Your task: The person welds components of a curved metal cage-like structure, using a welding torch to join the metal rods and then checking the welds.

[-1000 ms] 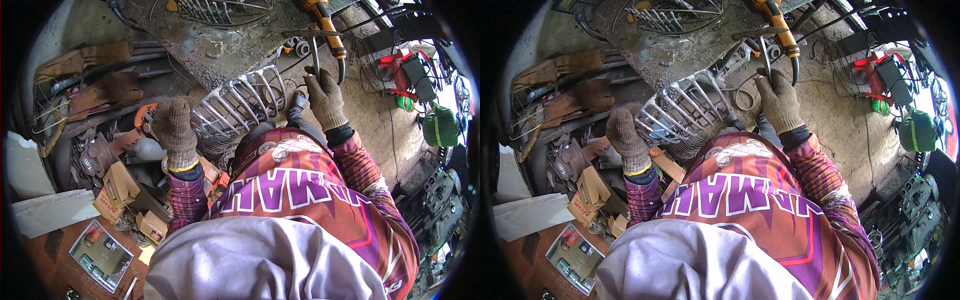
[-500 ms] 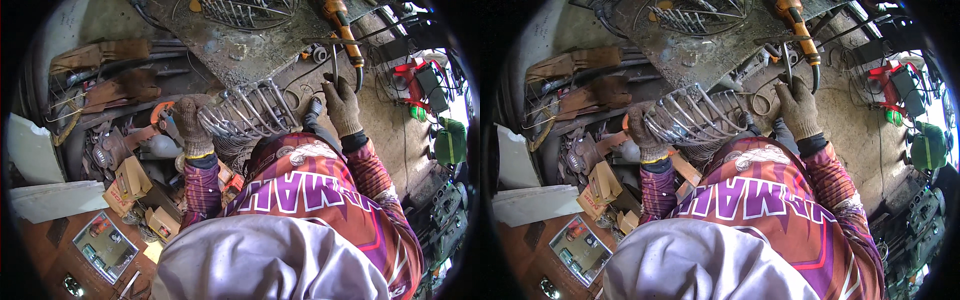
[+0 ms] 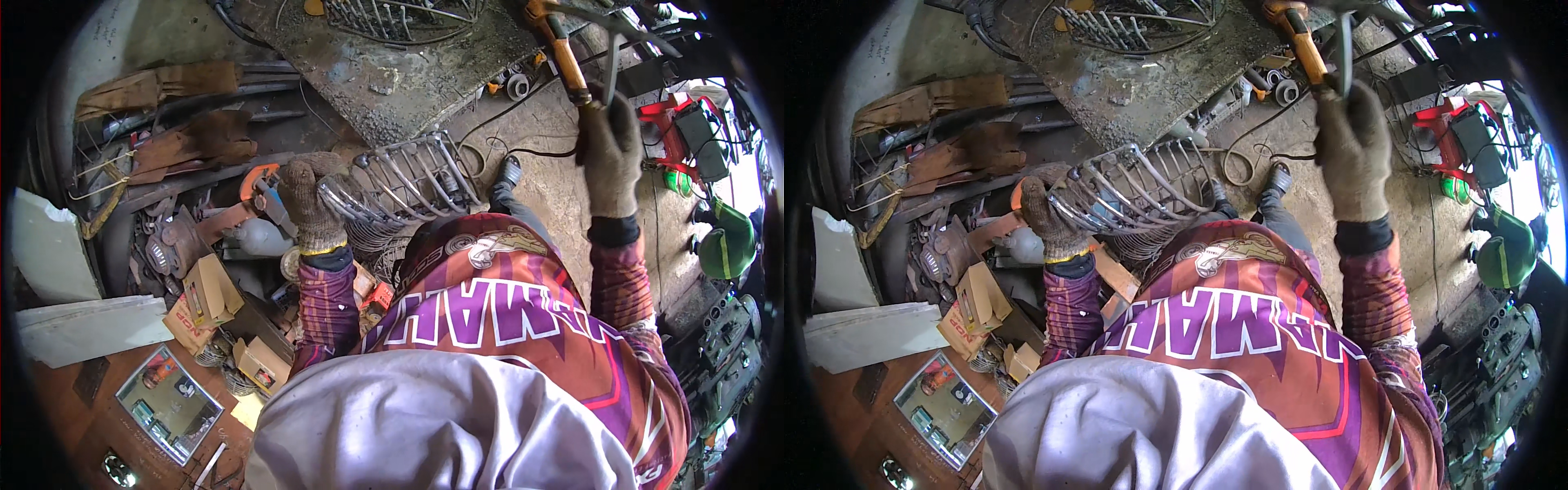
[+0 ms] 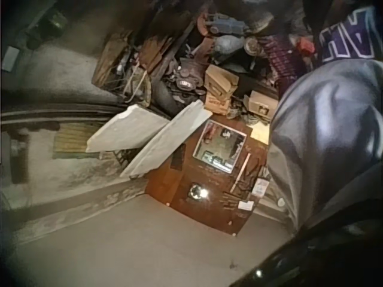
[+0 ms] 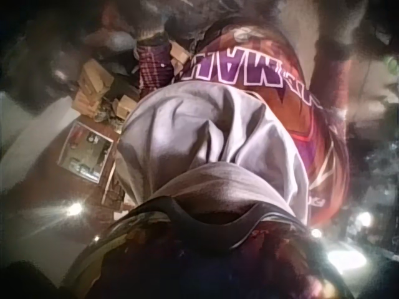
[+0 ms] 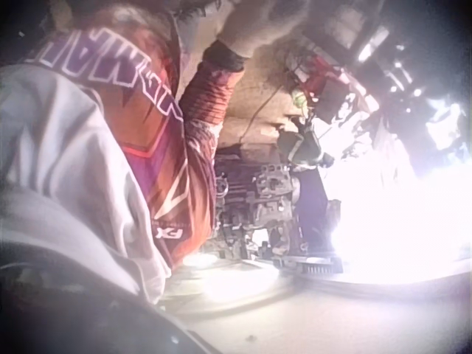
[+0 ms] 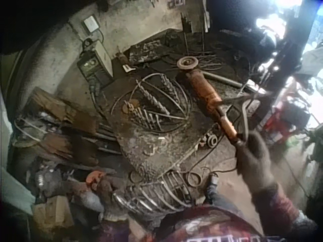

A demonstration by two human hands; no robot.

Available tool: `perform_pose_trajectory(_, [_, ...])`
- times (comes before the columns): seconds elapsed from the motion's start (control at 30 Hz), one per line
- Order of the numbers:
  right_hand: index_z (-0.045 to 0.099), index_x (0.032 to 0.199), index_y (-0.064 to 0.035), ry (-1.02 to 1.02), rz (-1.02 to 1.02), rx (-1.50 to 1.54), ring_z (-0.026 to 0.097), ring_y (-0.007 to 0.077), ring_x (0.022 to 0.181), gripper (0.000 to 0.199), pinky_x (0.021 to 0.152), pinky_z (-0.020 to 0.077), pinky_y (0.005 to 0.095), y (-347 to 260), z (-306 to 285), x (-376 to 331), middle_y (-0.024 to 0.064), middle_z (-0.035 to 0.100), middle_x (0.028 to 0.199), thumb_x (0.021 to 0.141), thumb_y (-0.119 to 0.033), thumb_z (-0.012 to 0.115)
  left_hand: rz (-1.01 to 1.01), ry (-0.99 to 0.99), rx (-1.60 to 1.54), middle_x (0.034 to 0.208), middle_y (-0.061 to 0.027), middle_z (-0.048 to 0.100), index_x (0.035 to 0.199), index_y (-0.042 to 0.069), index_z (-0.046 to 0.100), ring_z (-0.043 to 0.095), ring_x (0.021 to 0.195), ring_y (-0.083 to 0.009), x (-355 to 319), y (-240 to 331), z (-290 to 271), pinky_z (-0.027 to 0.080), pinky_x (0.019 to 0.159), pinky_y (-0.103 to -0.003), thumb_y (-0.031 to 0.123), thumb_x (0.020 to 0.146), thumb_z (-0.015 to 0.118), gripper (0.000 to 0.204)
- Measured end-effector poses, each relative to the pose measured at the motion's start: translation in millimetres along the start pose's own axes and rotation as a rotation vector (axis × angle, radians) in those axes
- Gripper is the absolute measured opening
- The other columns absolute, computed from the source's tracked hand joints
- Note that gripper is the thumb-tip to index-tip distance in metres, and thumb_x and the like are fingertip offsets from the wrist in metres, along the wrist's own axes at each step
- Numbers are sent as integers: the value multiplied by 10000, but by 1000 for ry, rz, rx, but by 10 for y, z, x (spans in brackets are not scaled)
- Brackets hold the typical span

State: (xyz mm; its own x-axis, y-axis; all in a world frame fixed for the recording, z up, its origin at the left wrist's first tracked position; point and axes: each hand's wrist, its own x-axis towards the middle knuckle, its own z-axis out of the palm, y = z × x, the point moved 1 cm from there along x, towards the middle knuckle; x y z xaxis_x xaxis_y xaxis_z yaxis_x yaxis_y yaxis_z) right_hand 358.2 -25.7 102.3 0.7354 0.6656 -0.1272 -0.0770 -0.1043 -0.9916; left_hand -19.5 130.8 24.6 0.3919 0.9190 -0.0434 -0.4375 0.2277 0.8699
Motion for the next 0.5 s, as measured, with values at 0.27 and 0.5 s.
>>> perform_pose_trajectory(0.27, [654,1110,-37,32,-73,-509,549,81,649,375,573,451,246,56,-447,1278,8,597,817,933,-362,593,306,221,891,856,-130,644,897,20,613,627,726,-262,18,-33,63,497,656,-368,151,906,615,131])
perform_pose_trajectory(0.5, [615,1093,-8,-105,-1,-707,612,186,620,245,553,501,321,-262,-128,1613,43,642,748,936,-178,534,283,260,1036,775,-50,658,805,44,644,631,714,-167,25,-25,521,488,624,-345,248,915,624,233])
